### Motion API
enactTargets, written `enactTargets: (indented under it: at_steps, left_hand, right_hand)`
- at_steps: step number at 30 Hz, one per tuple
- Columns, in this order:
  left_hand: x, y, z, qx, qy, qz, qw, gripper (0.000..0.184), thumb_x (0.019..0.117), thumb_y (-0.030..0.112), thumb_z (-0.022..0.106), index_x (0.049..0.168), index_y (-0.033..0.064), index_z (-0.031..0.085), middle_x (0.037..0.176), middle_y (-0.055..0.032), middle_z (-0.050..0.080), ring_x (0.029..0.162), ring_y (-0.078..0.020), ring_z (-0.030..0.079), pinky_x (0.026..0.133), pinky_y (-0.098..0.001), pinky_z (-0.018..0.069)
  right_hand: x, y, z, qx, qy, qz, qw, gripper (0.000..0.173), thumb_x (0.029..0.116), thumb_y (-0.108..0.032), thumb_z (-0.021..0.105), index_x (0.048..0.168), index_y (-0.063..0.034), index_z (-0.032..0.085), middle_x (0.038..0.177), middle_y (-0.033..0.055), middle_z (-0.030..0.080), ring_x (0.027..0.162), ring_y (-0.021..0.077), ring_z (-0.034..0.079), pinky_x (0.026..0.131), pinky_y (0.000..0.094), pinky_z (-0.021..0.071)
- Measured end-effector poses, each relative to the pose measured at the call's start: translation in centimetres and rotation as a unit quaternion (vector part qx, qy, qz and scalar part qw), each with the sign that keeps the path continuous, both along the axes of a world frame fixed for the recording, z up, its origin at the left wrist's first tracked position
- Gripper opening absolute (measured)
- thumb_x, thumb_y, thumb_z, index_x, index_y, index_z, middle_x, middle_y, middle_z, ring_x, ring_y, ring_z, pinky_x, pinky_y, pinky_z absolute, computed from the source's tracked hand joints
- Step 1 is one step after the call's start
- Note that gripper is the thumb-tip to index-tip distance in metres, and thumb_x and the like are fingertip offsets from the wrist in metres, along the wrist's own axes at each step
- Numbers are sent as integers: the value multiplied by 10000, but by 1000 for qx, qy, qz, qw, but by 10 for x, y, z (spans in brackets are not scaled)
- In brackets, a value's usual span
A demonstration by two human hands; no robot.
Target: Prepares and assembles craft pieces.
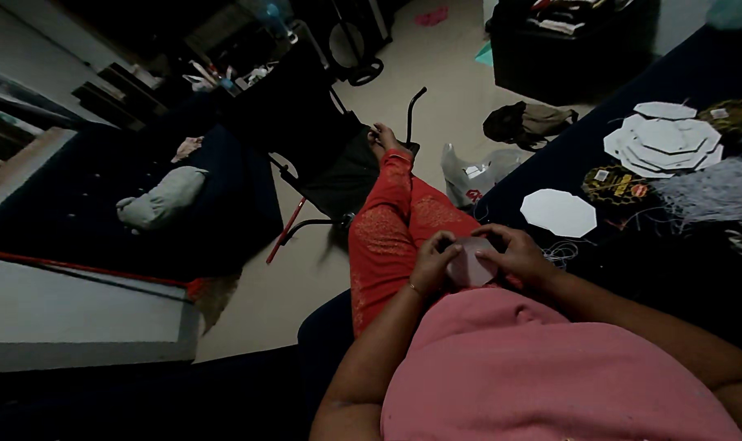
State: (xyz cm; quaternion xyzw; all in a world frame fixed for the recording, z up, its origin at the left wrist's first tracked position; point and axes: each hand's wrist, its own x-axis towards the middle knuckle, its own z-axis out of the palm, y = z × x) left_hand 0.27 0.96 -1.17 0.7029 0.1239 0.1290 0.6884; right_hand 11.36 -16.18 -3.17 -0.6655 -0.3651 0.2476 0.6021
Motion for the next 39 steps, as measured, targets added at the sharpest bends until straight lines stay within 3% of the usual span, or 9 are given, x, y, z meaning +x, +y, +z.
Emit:
enactTargets:
  at_steps: [4, 9, 11, 14, 16, 18, 23, 33, 39]
  left_hand:
    - [2, 1, -5, -63, -35, 123, 990, 135, 915, -73, 562, 1032, -8, 546, 924, -14, 613, 847, -70, 617, 808, -270, 554]
    - [0, 5, -3, 7, 22, 25, 999, 632, 787, -77, 644, 1382, -66, 430, 1220, -154, 598, 1060, -150, 626, 919, -318, 546]
    - [1, 3, 4, 41, 52, -30, 997, 656, 825, -23, 686, 1426, -74, 428, 1272, -193, 601, 1103, -177, 637, 962, -336, 547]
    - [5, -2, 11, 130, 47, -50, 989, 298, 937, 53, 661, 1196, -93, 632, 1119, -145, 687, 1016, -119, 654, 947, -304, 538]
    - [6, -3, 11, 150, 56, -31, 987, 205, 967, 55, 633, 1111, -88, 660, 1020, -118, 700, 931, -93, 660, 898, -291, 548]
    - [6, -4, 11, 124, 69, -2, 990, 193, 976, 42, 619, 1106, -98, 648, 985, -120, 699, 894, -94, 667, 873, -294, 561]
    - [5, -1, 1, 73, 59, 12, 995, 167, 977, 43, 604, 1078, -84, 644, 945, -95, 696, 867, -97, 672, 856, -306, 572]
    - [4, -4, 3, 75, 60, -5, 995, 180, 965, 48, 614, 1085, -83, 647, 944, -85, 692, 871, -90, 666, 858, -301, 567]
    - [5, -6, 4, 101, 68, -13, 992, 182, 954, 65, 630, 1070, -73, 655, 922, -77, 687, 848, -85, 658, 837, -298, 562]
  right_hand:
    - [4, -2, 4, 0, 107, 9, 994, 447, 865, 19, 719, 1283, -1, 562, 1073, 90, 731, 875, 129, 731, 785, 305, 622]
    - [18, -4, -7, 22, 21, -35, 999, 286, 892, -60, 699, 1171, -13, 658, 983, 68, 710, 823, 97, 685, 773, 289, 592]
    - [20, -5, -6, 21, -8, -8, 1000, 269, 910, -76, 676, 1172, -12, 680, 1014, 69, 717, 869, 88, 684, 819, 287, 584]
    - [13, -3, 1, 2, -27, 32, 999, 236, 941, -88, 674, 1155, 8, 689, 1027, 76, 716, 898, 78, 677, 854, 277, 571]
    - [10, -2, 1, -5, -24, 33, 999, 223, 935, -100, 690, 1130, 8, 694, 1011, 73, 716, 895, 81, 678, 850, 276, 571]
    - [11, -2, 0, -17, -3, 32, 999, 208, 919, -75, 702, 1109, 10, 692, 1003, 81, 717, 881, 101, 685, 826, 293, 579]
    - [9, -4, 1, -27, 103, 39, 994, 163, 928, -51, 689, 1080, -2, 660, 927, 53, 688, 654, 85, 652, 571, 246, 572]
    - [3, -3, 0, 9, 106, 33, 994, 120, 943, -38, 663, 1048, 17, 643, 936, 55, 684, 774, 97, 691, 728, 283, 617]
    - [0, -4, 2, 13, 107, 21, 994, 107, 993, -113, 626, 998, -7, 642, 886, 26, 670, 749, 94, 690, 710, 292, 624]
